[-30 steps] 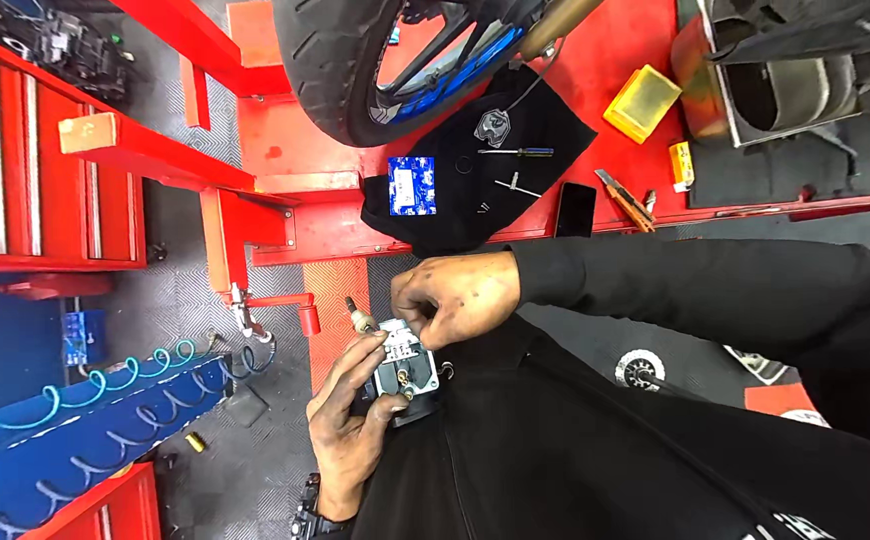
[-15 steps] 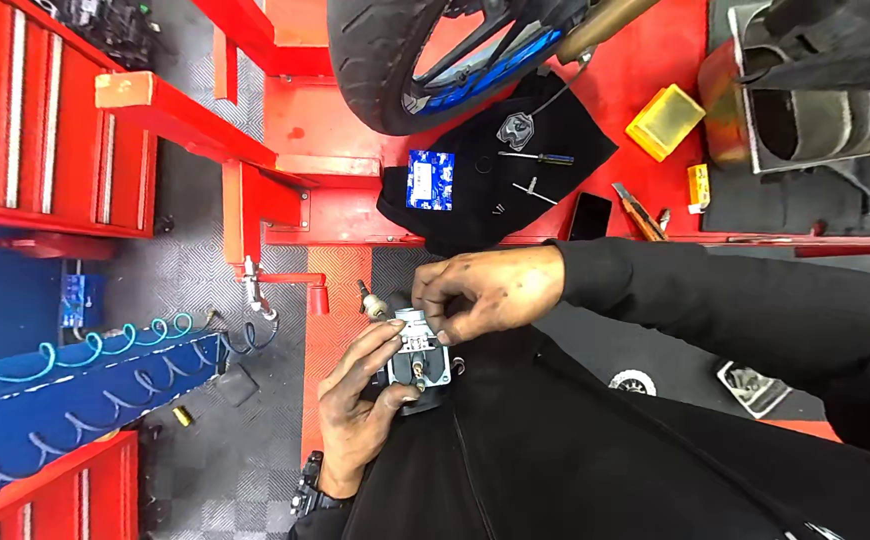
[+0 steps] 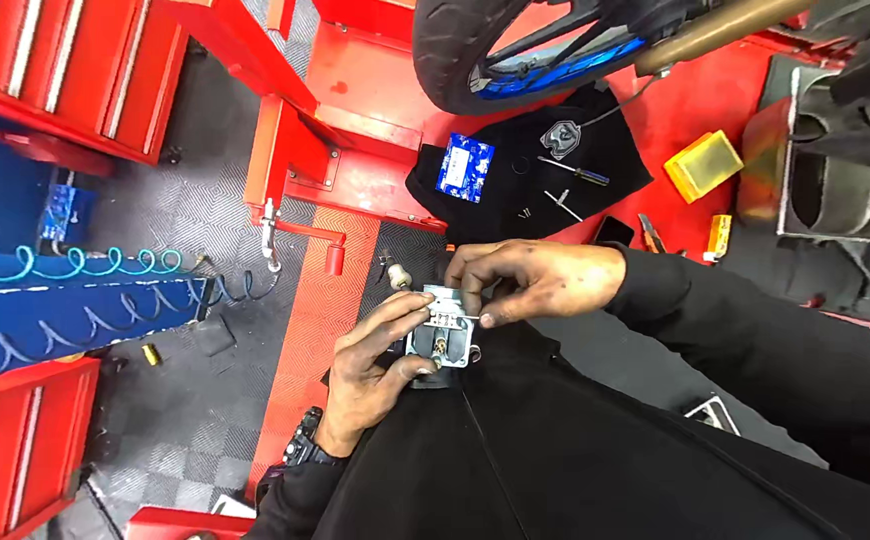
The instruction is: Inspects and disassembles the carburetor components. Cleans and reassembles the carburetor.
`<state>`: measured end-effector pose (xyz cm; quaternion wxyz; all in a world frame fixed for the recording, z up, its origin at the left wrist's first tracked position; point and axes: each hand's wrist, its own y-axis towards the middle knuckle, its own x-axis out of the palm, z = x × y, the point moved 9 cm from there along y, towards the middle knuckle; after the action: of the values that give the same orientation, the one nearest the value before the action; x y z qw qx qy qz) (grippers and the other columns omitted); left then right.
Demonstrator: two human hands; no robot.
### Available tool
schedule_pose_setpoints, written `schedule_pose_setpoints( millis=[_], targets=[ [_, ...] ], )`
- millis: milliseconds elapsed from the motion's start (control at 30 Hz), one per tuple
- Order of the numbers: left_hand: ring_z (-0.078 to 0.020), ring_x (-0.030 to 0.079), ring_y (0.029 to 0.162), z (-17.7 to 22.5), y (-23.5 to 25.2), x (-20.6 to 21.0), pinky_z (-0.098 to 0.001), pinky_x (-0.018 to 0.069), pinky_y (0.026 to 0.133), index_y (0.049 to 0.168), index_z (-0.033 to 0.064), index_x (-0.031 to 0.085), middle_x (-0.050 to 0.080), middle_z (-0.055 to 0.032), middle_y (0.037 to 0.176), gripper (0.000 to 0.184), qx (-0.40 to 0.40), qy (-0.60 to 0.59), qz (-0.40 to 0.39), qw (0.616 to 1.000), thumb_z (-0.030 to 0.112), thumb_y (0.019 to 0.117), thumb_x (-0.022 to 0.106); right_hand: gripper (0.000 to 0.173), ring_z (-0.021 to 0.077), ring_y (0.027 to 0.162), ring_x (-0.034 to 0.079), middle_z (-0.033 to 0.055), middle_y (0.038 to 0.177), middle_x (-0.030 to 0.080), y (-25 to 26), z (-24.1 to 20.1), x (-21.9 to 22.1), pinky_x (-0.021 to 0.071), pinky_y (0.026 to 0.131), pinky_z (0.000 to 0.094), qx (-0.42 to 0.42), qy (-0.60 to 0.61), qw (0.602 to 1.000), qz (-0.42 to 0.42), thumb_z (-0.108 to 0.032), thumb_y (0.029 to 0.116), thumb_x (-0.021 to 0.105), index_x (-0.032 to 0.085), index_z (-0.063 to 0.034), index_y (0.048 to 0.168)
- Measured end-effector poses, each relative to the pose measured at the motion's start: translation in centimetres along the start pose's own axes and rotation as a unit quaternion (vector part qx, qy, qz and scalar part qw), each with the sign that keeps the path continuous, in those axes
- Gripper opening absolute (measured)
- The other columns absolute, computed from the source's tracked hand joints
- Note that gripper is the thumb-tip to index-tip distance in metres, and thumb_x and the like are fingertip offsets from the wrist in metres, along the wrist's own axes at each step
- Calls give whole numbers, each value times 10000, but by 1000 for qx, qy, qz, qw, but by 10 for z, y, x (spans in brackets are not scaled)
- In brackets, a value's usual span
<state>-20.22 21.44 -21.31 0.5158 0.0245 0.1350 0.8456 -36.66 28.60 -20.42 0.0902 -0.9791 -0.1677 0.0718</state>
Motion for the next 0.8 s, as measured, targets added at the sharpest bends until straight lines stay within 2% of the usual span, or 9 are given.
schedule_pose_setpoints(
  millis=[267, 633, 800],
  targets=[
    [-328, 585, 1306, 0, 3, 2, -481, 524, 1105, 1232, -30, 697, 627, -181, 1371, 446, -1, -26, -2, 1000, 294, 930, 756, 72, 144, 958, 677, 67, 1156, 646, 1, 1, -2, 632, 749, 278, 11, 12, 1000, 16, -96, 913, 738, 696, -56, 954],
    [-323, 568, 1326, -2, 13, 5, -486, 522, 1109, 1259, -29, 679, 612, -172, 1390, 456, -4, -26, -20, 999, 286, 936, 748, 139, 128, 810, 687, 33, 985, 686, 5, 12, -10, 621, 681, 286, 57, 21, 995, 81, -137, 908, 767, 665, -84, 985],
    [-323, 568, 1323, -5, 17, 5, -485, 529, 1099, 1275, -14, 669, 601, -164, 1404, 475, -10, -34, -33, 999, 315, 941, 738, 152, 123, 769, 681, 33, 909, 687, 6, 13, -13, 611, 662, 282, 44, 26, 994, 98, -143, 911, 768, 656, -72, 986]
  ],
)
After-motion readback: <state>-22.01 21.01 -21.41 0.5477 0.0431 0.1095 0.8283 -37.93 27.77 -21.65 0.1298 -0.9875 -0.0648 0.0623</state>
